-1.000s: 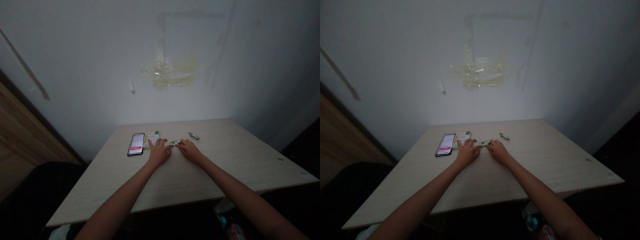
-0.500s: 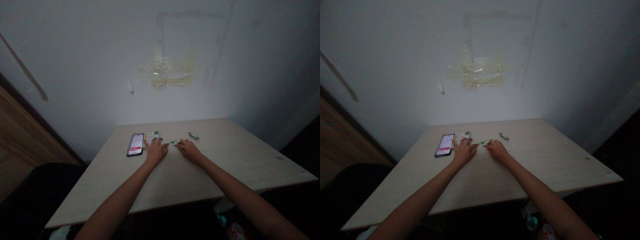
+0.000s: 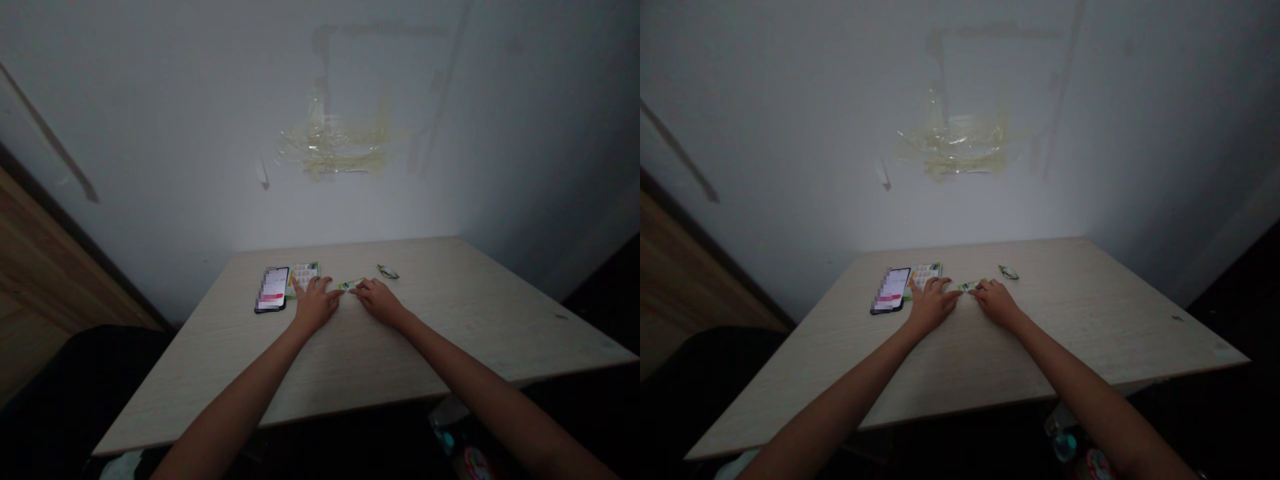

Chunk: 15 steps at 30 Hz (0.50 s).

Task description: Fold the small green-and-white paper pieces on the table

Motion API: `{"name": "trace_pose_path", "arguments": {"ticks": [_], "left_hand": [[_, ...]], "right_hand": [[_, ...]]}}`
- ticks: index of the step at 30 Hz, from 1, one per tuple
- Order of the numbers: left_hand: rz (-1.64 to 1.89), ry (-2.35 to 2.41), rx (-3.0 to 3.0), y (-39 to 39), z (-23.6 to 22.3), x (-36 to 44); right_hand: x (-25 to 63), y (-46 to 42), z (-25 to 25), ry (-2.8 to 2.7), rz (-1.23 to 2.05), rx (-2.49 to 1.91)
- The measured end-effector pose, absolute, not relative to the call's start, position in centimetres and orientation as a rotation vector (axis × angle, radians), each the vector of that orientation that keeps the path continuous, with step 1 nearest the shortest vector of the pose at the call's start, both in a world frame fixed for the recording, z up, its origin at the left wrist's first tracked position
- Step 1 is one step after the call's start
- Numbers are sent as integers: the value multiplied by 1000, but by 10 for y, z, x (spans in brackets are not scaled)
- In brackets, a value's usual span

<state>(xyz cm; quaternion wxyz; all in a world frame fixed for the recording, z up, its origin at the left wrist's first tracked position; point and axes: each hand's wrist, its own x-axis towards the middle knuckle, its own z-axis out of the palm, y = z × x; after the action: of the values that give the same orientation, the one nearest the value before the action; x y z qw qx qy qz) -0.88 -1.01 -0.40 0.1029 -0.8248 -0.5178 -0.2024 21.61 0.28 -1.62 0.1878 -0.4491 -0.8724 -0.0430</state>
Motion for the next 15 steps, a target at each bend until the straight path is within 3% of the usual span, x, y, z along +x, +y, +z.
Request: {"name": "trace_pose_path", "arguments": {"ticks": [15], "left_hand": [[-642,-1554,-2388,-8,-5,-10]], "right_hand": [[218,4,-19,-2454,-113,-1260]]}}
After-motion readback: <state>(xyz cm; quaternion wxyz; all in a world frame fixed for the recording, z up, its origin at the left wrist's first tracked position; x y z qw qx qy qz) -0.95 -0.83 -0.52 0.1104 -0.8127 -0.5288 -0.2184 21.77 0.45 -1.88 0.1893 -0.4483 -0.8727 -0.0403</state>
